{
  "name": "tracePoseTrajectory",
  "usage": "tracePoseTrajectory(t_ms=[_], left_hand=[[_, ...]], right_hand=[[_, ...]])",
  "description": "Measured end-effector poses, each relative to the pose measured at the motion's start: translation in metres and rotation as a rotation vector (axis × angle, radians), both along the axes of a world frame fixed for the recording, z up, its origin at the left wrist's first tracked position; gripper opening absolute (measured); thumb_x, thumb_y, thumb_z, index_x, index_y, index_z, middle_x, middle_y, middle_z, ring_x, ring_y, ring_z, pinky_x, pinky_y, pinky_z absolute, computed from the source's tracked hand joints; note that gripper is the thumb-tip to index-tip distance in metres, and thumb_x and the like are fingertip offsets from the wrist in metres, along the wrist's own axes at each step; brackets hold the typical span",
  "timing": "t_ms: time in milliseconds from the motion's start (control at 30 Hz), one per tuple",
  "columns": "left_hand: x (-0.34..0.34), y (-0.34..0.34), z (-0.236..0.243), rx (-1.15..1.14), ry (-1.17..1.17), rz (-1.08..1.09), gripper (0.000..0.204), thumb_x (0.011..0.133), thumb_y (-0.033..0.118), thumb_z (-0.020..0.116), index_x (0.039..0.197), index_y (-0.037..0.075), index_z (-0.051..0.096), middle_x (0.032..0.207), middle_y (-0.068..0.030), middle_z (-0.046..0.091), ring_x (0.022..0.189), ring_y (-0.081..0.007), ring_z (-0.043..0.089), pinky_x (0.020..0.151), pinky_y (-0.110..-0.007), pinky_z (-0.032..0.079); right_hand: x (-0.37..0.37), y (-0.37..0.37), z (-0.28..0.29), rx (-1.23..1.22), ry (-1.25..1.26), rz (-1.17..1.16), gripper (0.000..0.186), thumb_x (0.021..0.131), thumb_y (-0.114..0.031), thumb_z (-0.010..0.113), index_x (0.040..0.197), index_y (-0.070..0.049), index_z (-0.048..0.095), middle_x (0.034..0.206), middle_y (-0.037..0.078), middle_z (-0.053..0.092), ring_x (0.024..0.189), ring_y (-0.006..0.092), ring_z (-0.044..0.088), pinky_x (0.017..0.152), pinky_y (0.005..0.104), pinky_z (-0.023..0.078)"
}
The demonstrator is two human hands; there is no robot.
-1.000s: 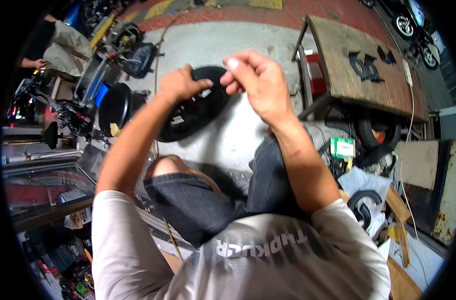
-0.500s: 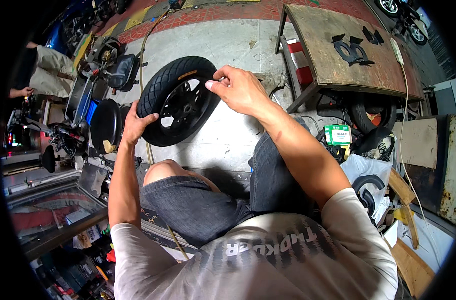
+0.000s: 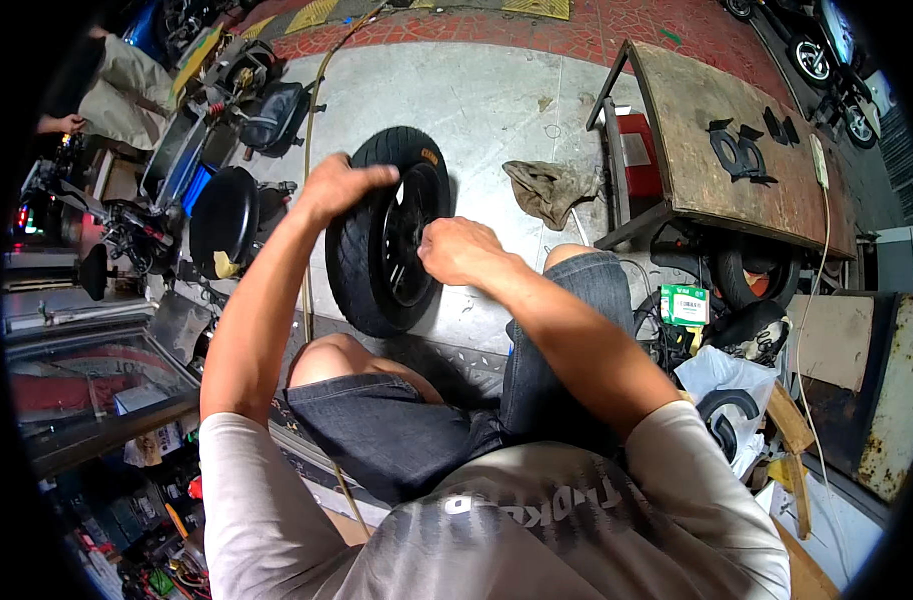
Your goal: The person uses a tire iron to pry a motorcycle tire onto a rim, inflates the tire using a hose, and applies liquid to the tire bead to check for leaks while holding the tire on their lap.
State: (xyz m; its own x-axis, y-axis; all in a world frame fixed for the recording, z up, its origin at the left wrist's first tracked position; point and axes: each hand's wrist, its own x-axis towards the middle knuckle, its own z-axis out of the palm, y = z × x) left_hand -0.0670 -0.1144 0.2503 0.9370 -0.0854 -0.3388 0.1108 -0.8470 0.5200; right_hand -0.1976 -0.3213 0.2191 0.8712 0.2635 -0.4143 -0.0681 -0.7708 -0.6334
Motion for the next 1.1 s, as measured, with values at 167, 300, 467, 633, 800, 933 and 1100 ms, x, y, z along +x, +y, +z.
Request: tracePoseTrajectory(t_ms=[167,300,467,633,800,933,1100], left_hand=[[-0.009,-0.018,-0.008,-0.397,0.017,0.012,0.083,0.082,0.046,0.087,0.134,-0.012,0.059,0.117,-0.0239,0.074,0.102,-0.0290,0.074,0.090,-0.037,0.058],[-0.012,-0.017,-0.011,-0.252,-0.122,0.095,0.084,0.081,0.047,0.086,0.137,-0.011,0.061,0.121,-0.0261,0.074,0.108,-0.0314,0.074,0.097,-0.038,0.056],[0.001,-0.016,-0.021,-0.190,-0.112,0.104,0.086,0.077,0.054,0.084,0.134,-0.008,0.065,0.119,-0.0278,0.075,0.112,-0.0360,0.073,0.099,-0.041,0.055],[0.014,-0.051,-0.006,-0.063,-0.077,0.103,0.092,0.074,0.060,0.082,0.137,-0.005,0.064,0.126,-0.0297,0.072,0.122,-0.0398,0.070,0.105,-0.045,0.052],[0.011,-0.048,0.001,-0.044,-0.045,0.153,0.094,0.073,0.060,0.083,0.139,-0.004,0.063,0.130,-0.0278,0.071,0.123,-0.0387,0.070,0.106,-0.045,0.052],[0.015,-0.041,-0.007,-0.053,-0.068,0.168,0.095,0.073,0.060,0.083,0.139,-0.005,0.063,0.131,-0.0278,0.071,0.124,-0.0384,0.069,0.106,-0.045,0.052],[0.015,-0.047,-0.005,-0.056,-0.035,0.160,0.098,0.073,0.062,0.083,0.141,-0.005,0.061,0.133,-0.0284,0.070,0.126,-0.0388,0.068,0.107,-0.045,0.052]], right_hand=[[0.002,0.022,-0.103,0.165,0.206,-0.376,0.034,0.091,-0.023,0.059,0.098,0.005,0.078,0.098,0.026,0.077,0.097,0.0412,0.076,0.093,0.0473,0.058],[-0.003,0.041,-0.136,0.354,0.463,-0.394,0.046,0.099,-0.032,0.053,0.082,0.005,0.073,0.074,0.017,0.074,0.067,0.0320,0.073,0.070,0.0451,0.058],[0.002,0.060,-0.151,0.543,0.596,-0.382,0.057,0.106,-0.041,0.045,0.069,-0.003,0.064,0.061,0.008,0.063,0.050,0.0204,0.062,0.045,0.0381,0.046],[0.009,0.054,-0.188,0.274,0.161,-0.215,0.053,0.105,-0.041,0.048,0.096,0.004,0.076,0.101,0.031,0.071,0.099,0.0461,0.070,0.093,0.0520,0.056],[-0.005,0.056,-0.140,0.149,-0.009,-0.314,0.039,0.097,-0.032,0.057,0.103,0.002,0.076,0.109,0.030,0.074,0.108,0.0493,0.069,0.099,0.0536,0.055],[-0.007,0.047,-0.130,0.197,-0.059,-0.269,0.033,0.095,-0.028,0.059,0.101,0.001,0.074,0.105,0.029,0.074,0.106,0.0500,0.069,0.099,0.0544,0.054],[0.002,0.043,-0.137,0.239,0.092,-0.359,0.036,0.093,-0.030,0.060,0.105,0.002,0.072,0.108,0.029,0.073,0.110,0.0498,0.068,0.100,0.0533,0.053]])
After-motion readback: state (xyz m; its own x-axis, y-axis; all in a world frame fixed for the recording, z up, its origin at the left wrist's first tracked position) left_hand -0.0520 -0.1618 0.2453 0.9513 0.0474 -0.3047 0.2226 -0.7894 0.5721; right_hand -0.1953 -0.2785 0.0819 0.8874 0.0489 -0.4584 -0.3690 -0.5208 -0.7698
